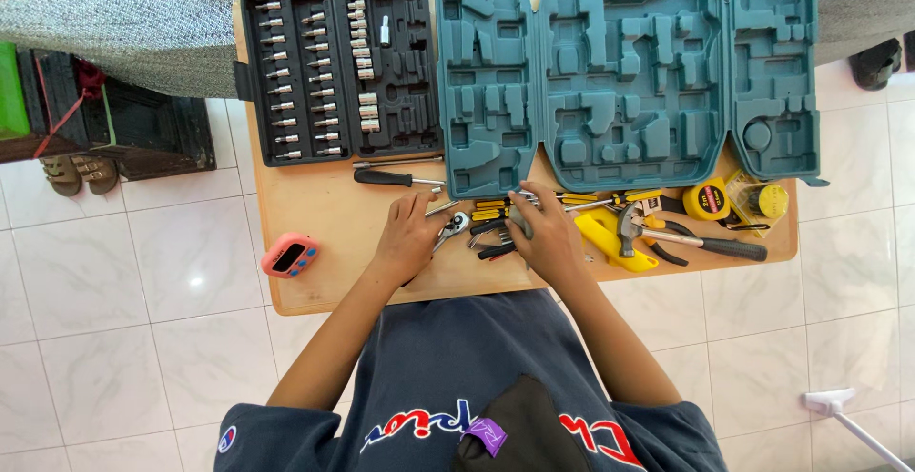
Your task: The person wipes socket pieces with a cloth, places them back into a tool organizer case, and cleans a metal extension bar with the cloth.
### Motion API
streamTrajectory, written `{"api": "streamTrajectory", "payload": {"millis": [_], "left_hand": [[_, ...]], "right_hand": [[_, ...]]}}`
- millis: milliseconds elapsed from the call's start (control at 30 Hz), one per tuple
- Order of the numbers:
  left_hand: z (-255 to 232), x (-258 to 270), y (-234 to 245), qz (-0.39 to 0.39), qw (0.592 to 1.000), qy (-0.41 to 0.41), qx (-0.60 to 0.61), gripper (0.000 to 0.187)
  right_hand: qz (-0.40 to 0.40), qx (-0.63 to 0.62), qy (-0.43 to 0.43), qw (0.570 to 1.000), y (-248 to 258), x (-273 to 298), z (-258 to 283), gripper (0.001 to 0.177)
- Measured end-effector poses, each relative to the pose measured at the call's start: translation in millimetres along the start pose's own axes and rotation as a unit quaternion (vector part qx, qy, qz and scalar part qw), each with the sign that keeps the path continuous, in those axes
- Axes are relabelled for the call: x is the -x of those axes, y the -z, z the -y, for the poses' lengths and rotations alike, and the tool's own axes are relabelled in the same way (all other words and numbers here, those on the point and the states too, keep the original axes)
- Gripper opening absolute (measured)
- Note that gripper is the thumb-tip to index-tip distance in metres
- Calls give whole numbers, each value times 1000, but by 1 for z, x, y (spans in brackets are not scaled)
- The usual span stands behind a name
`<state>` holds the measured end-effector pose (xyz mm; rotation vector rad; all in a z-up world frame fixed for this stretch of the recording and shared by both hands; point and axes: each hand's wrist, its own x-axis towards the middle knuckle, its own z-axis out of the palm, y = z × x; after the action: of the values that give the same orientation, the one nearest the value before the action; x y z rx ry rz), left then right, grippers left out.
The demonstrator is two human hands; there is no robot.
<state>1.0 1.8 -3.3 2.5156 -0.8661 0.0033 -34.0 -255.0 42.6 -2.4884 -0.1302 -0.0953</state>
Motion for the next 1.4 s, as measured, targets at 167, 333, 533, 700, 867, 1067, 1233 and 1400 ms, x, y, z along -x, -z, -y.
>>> {"api": "streamTrajectory", "payload": {"millis": [167, 333, 533, 700, 867, 1067, 1233, 1400], "left_hand": [[4, 4, -8, -12, 1000, -7, -21, 32], [2, 9, 8, -21, 1000, 22, 5, 40], [-18, 16, 32, -105, 976, 75, 174, 41], [-39, 8, 46, -165, 958, 73, 223, 38], [-62, 0, 57, -248, 949, 23, 194, 40], [-73, -8, 63, -253, 956, -9, 151, 38], [-92, -17, 64, -254, 945, 7, 206, 39], [-114, -22, 65, -239, 910, 56, 335, 43]], "right_hand": [[12, 52, 70, 996, -30, -25, -2, 40], [38, 74, 51, 995, -41, -36, 0, 33], [34, 4, 23, 999, -10, -33, 27, 40], [-5, -193, -56, 980, -3, -18, 39, 28], [73, -393, -108, 910, -17, 11, 52, 25], [56, -399, -128, 906, -28, 15, 46, 26], [72, -458, -113, 879, -7, 18, 30, 28], [117, -484, -212, 841, 24, 19, 19, 32]]}}
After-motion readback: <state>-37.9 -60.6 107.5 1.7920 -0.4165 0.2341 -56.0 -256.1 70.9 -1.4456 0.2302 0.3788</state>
